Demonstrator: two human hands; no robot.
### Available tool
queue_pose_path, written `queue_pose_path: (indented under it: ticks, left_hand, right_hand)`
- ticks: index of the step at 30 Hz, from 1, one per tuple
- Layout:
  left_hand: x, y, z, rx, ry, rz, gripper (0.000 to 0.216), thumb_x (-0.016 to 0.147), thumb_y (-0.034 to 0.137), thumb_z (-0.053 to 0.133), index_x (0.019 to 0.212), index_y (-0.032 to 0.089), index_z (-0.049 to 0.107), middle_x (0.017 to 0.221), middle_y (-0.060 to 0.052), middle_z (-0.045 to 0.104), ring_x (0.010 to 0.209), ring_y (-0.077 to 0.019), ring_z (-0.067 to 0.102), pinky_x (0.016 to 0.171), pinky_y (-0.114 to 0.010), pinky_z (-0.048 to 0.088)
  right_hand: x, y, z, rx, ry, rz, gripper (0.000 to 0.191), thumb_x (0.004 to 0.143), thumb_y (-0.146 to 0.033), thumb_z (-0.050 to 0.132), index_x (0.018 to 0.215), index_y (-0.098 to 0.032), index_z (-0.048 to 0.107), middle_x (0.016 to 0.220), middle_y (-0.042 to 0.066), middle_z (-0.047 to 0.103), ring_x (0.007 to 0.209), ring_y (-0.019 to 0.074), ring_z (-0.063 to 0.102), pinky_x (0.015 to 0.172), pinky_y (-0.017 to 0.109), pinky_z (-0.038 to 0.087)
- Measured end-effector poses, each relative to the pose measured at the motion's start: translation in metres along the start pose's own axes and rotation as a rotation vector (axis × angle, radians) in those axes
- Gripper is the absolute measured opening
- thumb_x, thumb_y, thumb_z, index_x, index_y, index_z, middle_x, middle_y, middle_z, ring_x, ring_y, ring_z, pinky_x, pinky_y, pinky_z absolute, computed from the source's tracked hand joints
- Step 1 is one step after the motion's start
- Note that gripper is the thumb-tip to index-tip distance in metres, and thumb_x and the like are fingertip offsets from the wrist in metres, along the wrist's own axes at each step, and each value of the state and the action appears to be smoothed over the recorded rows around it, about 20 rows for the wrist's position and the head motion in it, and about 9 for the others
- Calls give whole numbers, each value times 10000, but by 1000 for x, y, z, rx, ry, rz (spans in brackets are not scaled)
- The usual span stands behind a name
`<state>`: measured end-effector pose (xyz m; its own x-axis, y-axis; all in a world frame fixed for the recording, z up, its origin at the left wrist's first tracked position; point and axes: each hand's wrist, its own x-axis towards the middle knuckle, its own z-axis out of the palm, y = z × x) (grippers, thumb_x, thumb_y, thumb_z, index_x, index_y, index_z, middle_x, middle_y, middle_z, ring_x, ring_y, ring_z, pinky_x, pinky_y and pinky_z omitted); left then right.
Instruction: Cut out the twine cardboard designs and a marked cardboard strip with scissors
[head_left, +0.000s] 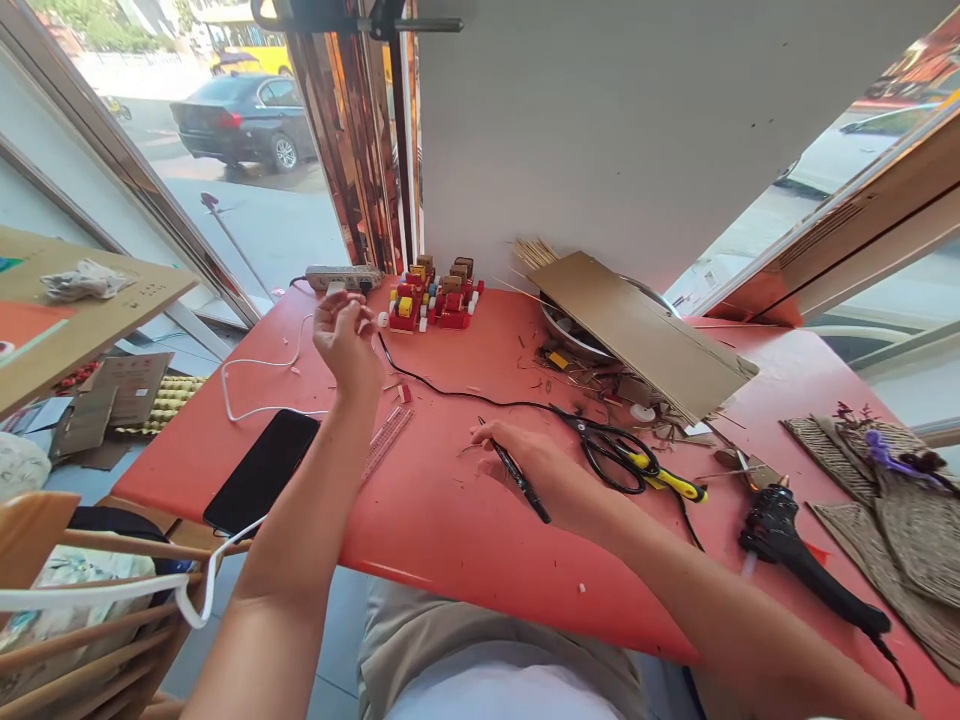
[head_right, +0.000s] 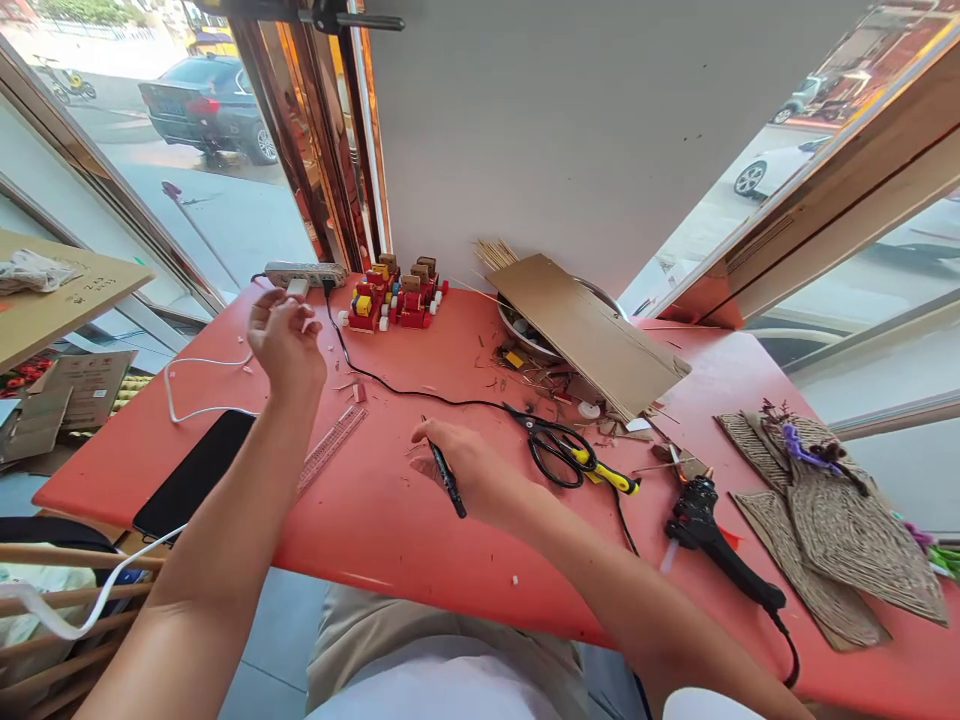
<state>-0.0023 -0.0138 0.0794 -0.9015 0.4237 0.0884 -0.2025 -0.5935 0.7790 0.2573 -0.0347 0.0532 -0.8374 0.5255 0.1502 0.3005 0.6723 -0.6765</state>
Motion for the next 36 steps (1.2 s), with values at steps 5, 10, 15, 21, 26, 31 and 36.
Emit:
queue_pose_path:
  ticks: [5,10,15,21,26,31,36]
  left_hand:
    - [-26,49,31,28,-353,167,241,762,158,853,714,270,645,717,25,675,558,-114,546,479,-246,400]
    - [-81,71,23,220,-838,151,161,725,278,924,775,246,775,782,-7,731,625,-126,605,603,-272,510]
    - [-136,44,-29,511,-972,-273,388,673,571,971,716,238,776,658,-28,696,603,-165,610,577,-276,476]
    - [-193,10,-76,576,-1072,-538,675,753,891,723,794,218,692,709,-53,673,605,-178,580,577,-298,472]
    - [-211,14,-92,773,-1101,-466,471,866,658,712,703,250,542,566,39,503,502,-131,376,485,-268,317]
    - [-205,26,-89,777,-1204,-307,371,962,515,630,707,246,627,562,19,590,475,-137,444,471,-258,324]
    - [-168,6,-75,935,-1301,124,332,1024,416,630,745,255,712,649,-2,695,575,-162,609,571,-251,476]
  right_hand:
    - [-18,-10,4,-16,106,27,218,1034,-254,629,1229,-245,727,1235,130,827,1172,289,804,972,414,661]
    - [-35,-16,-8,-133,124,23,297,1011,-236,668,1303,-257,716,1260,136,817,1177,302,799,966,433,670]
    - [-59,-18,-13,-213,265,47,704,939,-33,518,1577,-331,530,1523,101,690,1438,285,654,1126,487,611]
    - [-81,-15,27,-186,271,75,942,849,35,446,1721,-296,319,1651,131,572,1479,276,608,1136,488,607]
    - [-102,-15,58,-148,177,68,979,845,55,434,1743,-299,274,1579,138,639,1323,267,702,1013,440,666]
    - [-114,-14,60,-153,252,-33,732,997,-18,414,1696,-232,367,1149,109,819,1023,252,773,862,395,686]
    - [-120,-3,45,-174,414,5,554,1039,-92,481,1559,-280,523,1286,91,814,1056,252,801,856,378,692]
